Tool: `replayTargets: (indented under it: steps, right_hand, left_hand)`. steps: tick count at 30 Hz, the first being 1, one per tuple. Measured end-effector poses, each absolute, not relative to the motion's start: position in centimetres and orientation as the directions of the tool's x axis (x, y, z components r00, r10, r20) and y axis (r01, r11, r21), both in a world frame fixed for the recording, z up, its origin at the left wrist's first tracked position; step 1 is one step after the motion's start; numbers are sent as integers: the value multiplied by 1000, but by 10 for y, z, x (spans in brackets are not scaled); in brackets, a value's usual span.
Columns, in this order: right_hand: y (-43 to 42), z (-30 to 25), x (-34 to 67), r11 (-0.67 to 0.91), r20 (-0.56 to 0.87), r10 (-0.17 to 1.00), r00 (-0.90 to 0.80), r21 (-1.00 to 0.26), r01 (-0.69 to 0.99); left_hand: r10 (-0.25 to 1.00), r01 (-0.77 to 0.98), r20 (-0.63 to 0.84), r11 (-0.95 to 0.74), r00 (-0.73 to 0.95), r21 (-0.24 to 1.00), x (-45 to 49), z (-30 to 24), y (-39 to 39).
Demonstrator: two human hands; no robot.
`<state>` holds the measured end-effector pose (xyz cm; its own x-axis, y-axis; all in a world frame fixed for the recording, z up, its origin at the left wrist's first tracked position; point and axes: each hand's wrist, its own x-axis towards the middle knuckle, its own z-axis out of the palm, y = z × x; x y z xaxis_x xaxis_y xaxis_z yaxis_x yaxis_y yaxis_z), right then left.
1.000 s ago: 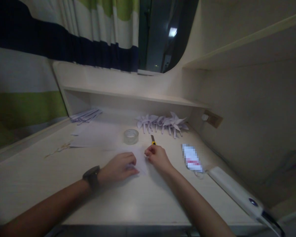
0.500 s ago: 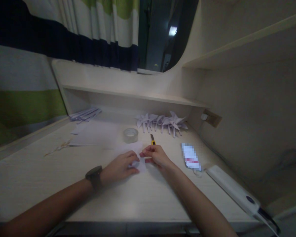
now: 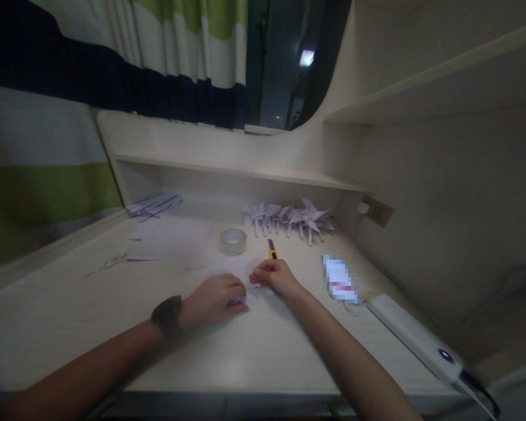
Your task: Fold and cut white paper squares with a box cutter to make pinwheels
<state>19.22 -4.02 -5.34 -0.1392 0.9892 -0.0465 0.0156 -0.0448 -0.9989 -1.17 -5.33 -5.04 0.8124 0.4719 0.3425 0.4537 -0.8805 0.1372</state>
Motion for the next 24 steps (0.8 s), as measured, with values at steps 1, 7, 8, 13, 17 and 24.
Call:
replayTargets:
  steps: [1, 7, 8, 13, 17, 24]
  right_hand:
    - [-40, -55, 192, -36, -37, 990, -134, -999, 13]
    - [-38, -58, 191, 20, 16, 992, -127, -999, 32]
    - [-38, -58, 190, 16, 12, 993, -120, -999, 34]
    - [-41, -53, 189, -18, -23, 994, -105, -998, 52]
    - [-44, -46, 194, -93, -91, 983, -159, -996, -6]
    - [-41, -47, 197, -84, -84, 985, -150, -996, 6]
  left_hand:
    - [470, 462, 327, -880, 820, 110, -11, -51, -53]
    - [459, 477, 277, -879, 844, 4, -12, -51, -52]
    - [460, 478, 280, -879, 843, 5, -12, -51, -51]
    - [475, 493, 272, -870, 837, 2, -13, -49, -51]
    - [480, 497, 281, -868, 831, 11, -12, -49, -55]
    - [660, 616, 336, -750, 672, 240, -9, -54, -51]
